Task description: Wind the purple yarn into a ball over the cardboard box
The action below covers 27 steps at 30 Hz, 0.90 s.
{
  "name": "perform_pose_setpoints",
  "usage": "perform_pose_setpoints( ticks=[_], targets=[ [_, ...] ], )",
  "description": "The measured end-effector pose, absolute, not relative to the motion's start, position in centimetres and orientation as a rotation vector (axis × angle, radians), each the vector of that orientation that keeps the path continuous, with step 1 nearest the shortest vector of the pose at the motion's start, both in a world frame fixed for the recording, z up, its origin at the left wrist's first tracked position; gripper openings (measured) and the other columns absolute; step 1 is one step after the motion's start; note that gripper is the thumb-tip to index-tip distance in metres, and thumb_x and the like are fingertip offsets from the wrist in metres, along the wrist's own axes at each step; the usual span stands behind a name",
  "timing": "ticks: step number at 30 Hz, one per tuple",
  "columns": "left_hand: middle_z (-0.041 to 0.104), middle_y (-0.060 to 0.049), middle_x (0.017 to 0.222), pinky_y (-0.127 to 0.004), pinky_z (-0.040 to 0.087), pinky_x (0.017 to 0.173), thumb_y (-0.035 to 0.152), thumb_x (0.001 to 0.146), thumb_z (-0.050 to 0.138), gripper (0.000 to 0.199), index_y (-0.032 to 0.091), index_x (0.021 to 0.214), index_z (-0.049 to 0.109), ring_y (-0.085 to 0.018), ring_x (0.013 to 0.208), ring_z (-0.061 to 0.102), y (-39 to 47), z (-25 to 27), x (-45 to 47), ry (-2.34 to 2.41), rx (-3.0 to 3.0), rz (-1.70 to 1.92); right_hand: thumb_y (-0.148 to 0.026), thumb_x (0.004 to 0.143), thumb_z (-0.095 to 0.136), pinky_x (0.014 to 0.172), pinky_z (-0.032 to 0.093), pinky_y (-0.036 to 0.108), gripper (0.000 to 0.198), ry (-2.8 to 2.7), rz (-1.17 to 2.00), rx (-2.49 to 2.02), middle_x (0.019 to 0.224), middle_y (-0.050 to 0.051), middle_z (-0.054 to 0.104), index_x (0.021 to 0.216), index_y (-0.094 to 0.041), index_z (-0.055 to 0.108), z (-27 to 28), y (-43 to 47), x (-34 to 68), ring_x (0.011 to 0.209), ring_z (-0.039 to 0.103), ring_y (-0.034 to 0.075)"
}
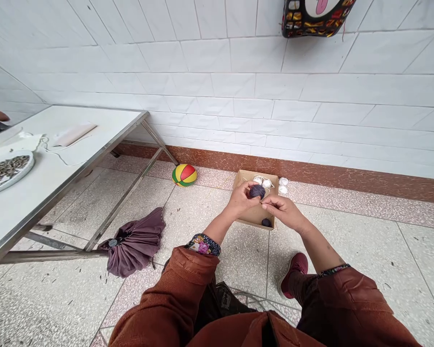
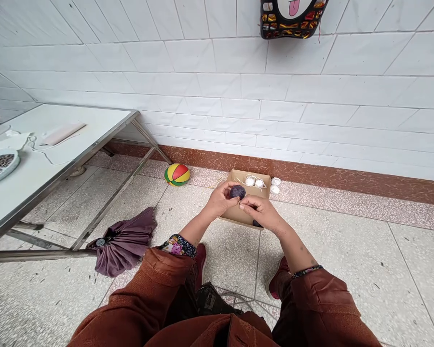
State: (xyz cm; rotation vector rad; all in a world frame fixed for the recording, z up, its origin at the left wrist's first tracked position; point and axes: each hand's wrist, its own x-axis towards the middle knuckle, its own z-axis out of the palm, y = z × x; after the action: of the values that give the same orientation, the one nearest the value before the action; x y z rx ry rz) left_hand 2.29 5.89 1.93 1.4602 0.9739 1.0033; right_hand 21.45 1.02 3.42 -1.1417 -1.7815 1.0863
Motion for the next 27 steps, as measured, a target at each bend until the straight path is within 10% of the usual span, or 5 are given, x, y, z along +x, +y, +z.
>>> perform_pose_setpoints(
  ticks=[8,22,27],
  targets=[
    [0.065,-0.004,0.109,-0.03,0.05,0.082,0.02,0.07,0.081,0.077,0.027,0.141,0.05,-0.014,0.09,0.064,4.1,2.9,2.5,0.695,1.393,0.723,-0.054,0.087,0.068,0.069,0.046,0.031,0.032,-1.419,1.009,-1.232,0.077,0.001,0.062,0.082,-0.022,0.066,2.3,2.8,22.3,0.071,0.054,0.017],
    [0.067,-0.004,0.1,-0.032,0.049,0.084,0.03,0.07,0.081,0.04,0.017,0.104,0.062,-0.015,0.088,0.061,5.3,1.8,2.4,0.987,1.285,0.874,-0.049,0.093,0.063,0.065,0.046,0.031,0.029,-1.782,1.043,-1.166,0.076,0.002,0.066,0.085,-0.023,0.072,2.9,1.5,21.3,0.068,0.056,0.017],
    [0.063,-0.001,0.096,-0.03,0.047,0.079,0.025,0.07,0.083,0.055,0.019,0.119,0.059,-0.012,0.081,0.058,4.8,1.7,2.7,0.955,1.38,0.78,-0.047,0.092,0.065,0.075,0.048,0.035,0.027,-1.69,0.907,-1.181,0.079,0.003,0.067,0.081,-0.023,0.071,3.1,2.1,22.1,0.075,0.059,0.02]
  ],
)
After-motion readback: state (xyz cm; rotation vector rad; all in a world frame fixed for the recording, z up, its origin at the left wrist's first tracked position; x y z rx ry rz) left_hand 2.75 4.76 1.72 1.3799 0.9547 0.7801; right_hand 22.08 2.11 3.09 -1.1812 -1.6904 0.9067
